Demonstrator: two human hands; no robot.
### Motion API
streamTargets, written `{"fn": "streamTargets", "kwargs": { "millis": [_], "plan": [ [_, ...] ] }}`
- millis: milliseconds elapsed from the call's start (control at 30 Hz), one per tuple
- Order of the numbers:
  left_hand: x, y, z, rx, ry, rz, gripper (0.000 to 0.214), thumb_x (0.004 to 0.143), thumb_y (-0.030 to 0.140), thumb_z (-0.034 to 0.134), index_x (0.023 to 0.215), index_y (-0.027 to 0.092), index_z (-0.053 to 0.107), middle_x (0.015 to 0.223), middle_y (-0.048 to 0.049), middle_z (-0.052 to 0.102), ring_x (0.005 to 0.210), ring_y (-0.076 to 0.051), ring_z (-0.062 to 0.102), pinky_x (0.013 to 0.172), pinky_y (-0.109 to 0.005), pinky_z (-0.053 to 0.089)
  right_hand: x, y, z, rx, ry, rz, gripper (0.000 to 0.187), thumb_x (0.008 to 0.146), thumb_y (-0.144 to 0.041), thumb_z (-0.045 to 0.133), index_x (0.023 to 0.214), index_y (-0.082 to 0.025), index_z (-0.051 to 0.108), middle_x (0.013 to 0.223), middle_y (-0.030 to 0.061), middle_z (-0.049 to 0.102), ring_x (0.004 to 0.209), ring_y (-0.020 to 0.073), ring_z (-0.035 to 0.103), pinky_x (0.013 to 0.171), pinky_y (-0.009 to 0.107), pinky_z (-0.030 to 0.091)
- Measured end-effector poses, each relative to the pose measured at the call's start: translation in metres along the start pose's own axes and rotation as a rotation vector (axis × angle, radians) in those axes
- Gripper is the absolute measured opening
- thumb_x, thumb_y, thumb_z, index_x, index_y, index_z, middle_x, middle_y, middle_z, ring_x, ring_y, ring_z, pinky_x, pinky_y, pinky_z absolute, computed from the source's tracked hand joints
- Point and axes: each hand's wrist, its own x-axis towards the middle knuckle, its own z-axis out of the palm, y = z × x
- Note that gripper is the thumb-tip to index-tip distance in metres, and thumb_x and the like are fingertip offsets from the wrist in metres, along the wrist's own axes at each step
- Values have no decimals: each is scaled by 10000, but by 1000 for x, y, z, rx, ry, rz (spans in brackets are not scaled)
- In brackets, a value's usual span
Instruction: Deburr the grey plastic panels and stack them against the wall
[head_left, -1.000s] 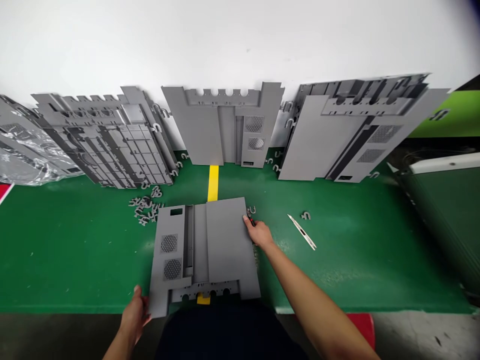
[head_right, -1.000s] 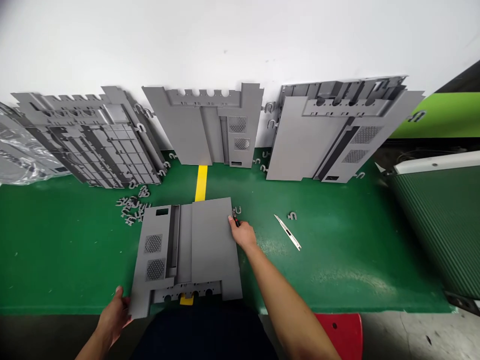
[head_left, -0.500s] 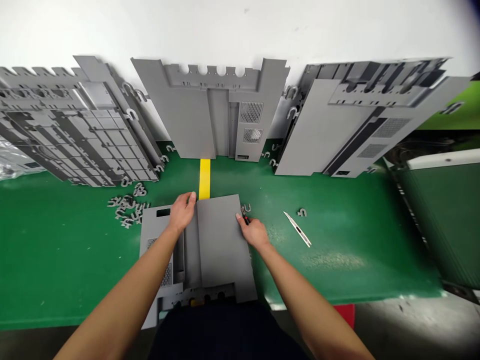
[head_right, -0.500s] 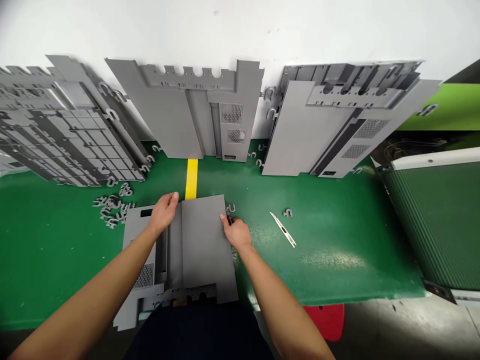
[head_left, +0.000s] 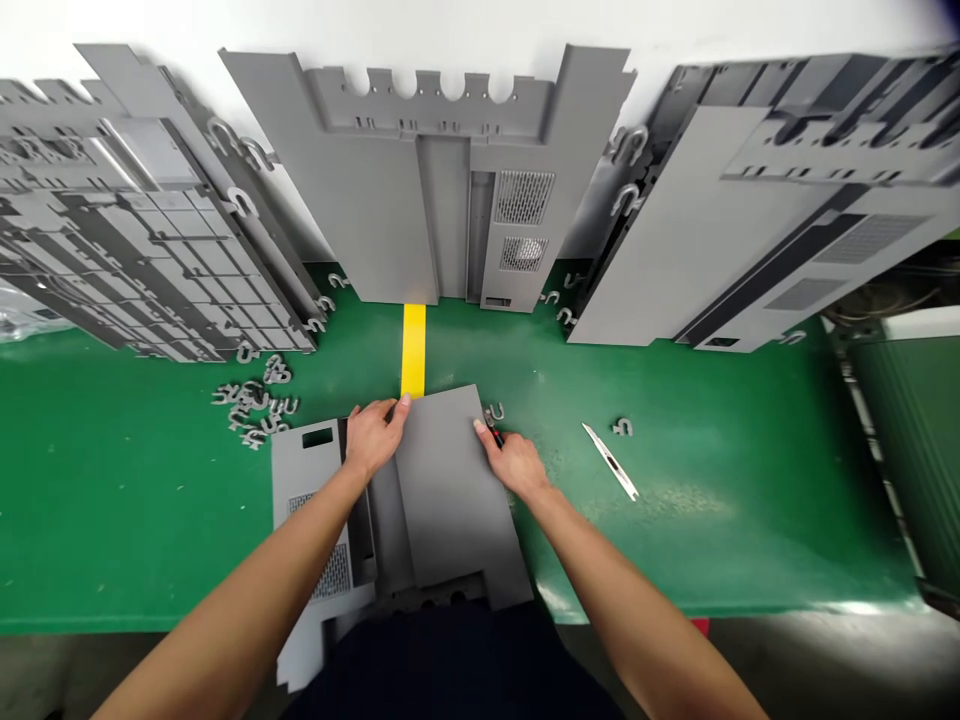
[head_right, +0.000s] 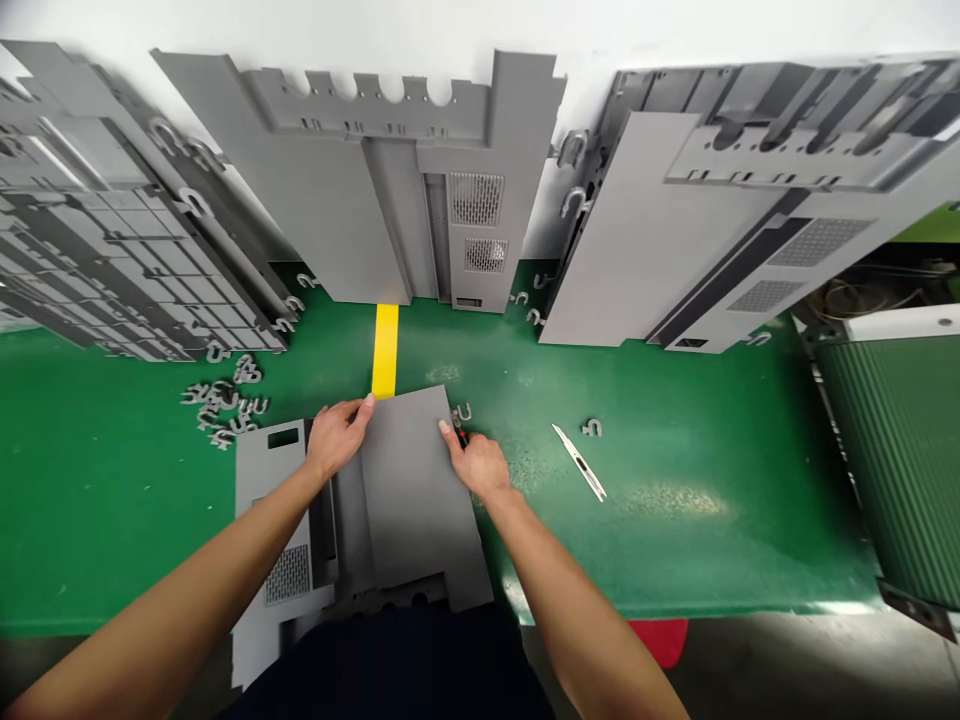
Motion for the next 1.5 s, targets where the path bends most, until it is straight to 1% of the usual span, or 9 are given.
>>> {"fn": "streamTargets", "kwargs": {
  "millis": [233,433,667,900,1000,1133,1300,1400,1500],
  "plan": [
    [-4,-1,1,0,4,5,693,1020,666,306,1123,162,771,1188,-162,777,1178,-311,672,1197,-504,321,1,7,3,1,23,-38,776,970,-834,227,761,-229,665,872,173,759,959,347,721,844,395,518],
    [-12,5,0,-29,-5,17,690,1024,661,278,1106,183,769,1190,-146,783,1174,-306,675,1131,-442,386,0,39,-29,-9,-40,-151,661,925,-813,470,570,-259,534,635,95,639,839,309,695,752,352,493],
    [-10,15,-15,-28,23,18,677,1005,686,262,810,214,708,932,-106,754,961,-276,674,904,-375,453,-9,55,-39,139,-69,-104,718,956,-854,241,840,-234,584,704,34,686,605,178,667,559,276,491],
    [-10,29,-72,-230,-27,-77,698,914,811,390,789,206,717,921,-63,754,941,-264,651,820,-324,440,-58,99,-35,-67,217,-22,453,1016,-596,468,1043,-172,624,1063,186,709,1012,329,691,867,404,506],
    [-25,41,-90,-286,0,-81,719,886,848,396,665,208,638,680,-29,653,750,-230,583,686,-318,393,-75,116,-25,-178,348,20,406,1011,-486,509,1151,-124,631,1207,249,633,1189,413,601,997,502,444],
    [-56,56,-101,-255,83,-101,707,891,848,376,538,239,435,512,13,384,572,-173,373,579,-327,249,-85,132,-5,-256,467,-15,503,994,-491,551,1299,-97,619,1274,241,600,1239,413,551,1093,544,373],
    [-92,59,-113,-319,217,-179,692,852,853,459,551,230,483,497,27,321,532,-156,325,541,-315,216,-103,148,16,-111,629,-97,523,1009,-478,474,1362,-113,597,1370,220,583,1289,381,538,1114,522,381],
    [-107,53,-121,-393,268,-164,676,830,846,508,557,228,499,478,36,315,510,-144,296,520,-304,224,-126,155,22,165,522,-164,491,1001,-514,441,1256,-147,647,1296,196,644,1199,352,618,1022,470,463],
    [-118,48,-126,-453,257,-82,652,814,825,556,556,229,502,476,34,344,497,-136,298,506,-299,238,-153,157,33,533,208,-184,508,959,-662,502,1082,-206,690,1147,142,721,1070,308,688,910,408,525]
  ]
}}
